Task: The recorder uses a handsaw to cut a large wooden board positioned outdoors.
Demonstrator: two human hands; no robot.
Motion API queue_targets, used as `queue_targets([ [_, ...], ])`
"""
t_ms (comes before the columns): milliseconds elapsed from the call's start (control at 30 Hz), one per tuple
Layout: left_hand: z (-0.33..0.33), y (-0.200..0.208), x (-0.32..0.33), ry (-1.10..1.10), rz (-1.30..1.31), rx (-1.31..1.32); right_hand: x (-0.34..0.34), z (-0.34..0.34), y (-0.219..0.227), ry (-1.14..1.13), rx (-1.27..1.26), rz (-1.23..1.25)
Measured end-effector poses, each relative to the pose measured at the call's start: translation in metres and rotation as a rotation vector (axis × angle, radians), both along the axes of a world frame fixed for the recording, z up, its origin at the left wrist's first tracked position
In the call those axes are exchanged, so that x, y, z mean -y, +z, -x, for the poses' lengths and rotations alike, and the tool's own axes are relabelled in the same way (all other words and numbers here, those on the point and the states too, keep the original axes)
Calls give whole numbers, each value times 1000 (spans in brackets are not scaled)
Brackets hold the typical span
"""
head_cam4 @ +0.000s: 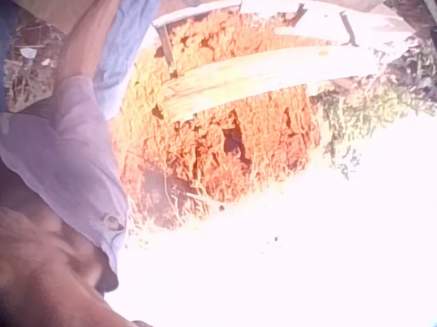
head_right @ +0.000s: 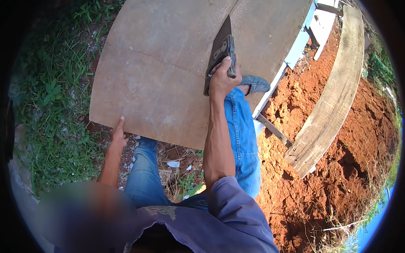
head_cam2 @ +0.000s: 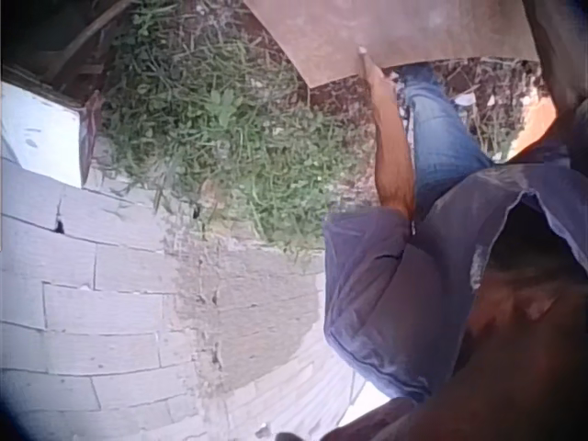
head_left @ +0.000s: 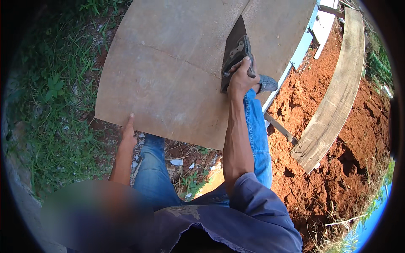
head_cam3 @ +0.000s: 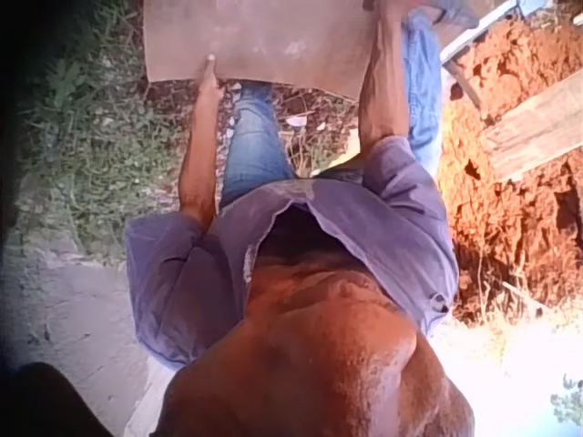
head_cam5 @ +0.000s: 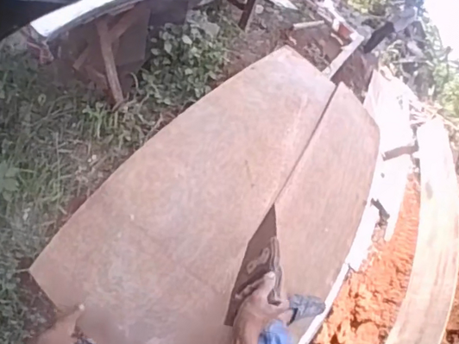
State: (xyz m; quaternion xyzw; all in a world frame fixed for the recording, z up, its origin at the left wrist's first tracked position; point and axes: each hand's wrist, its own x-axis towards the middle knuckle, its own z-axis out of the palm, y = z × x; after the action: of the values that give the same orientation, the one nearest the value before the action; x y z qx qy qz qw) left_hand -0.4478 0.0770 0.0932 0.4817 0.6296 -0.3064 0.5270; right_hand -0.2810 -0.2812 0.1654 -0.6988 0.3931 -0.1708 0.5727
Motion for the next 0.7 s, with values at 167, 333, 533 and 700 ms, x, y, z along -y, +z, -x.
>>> queue_targets([
  [167, -39, 82, 110, -898, -461, 790, 22, 4, -14, 22, -31, -57],
  [333, -130, 94, 228, -1285, -2, 1317, 22, 20, -24, 268, -209, 136],
  [533, -165, 74, 271, -1565, -10, 1224, 30, 8, -9, 240, -59, 208],
  [700, -157, 34, 292, -1300, -147, 1267, 16, -11, -11, 77, -34, 173],
])
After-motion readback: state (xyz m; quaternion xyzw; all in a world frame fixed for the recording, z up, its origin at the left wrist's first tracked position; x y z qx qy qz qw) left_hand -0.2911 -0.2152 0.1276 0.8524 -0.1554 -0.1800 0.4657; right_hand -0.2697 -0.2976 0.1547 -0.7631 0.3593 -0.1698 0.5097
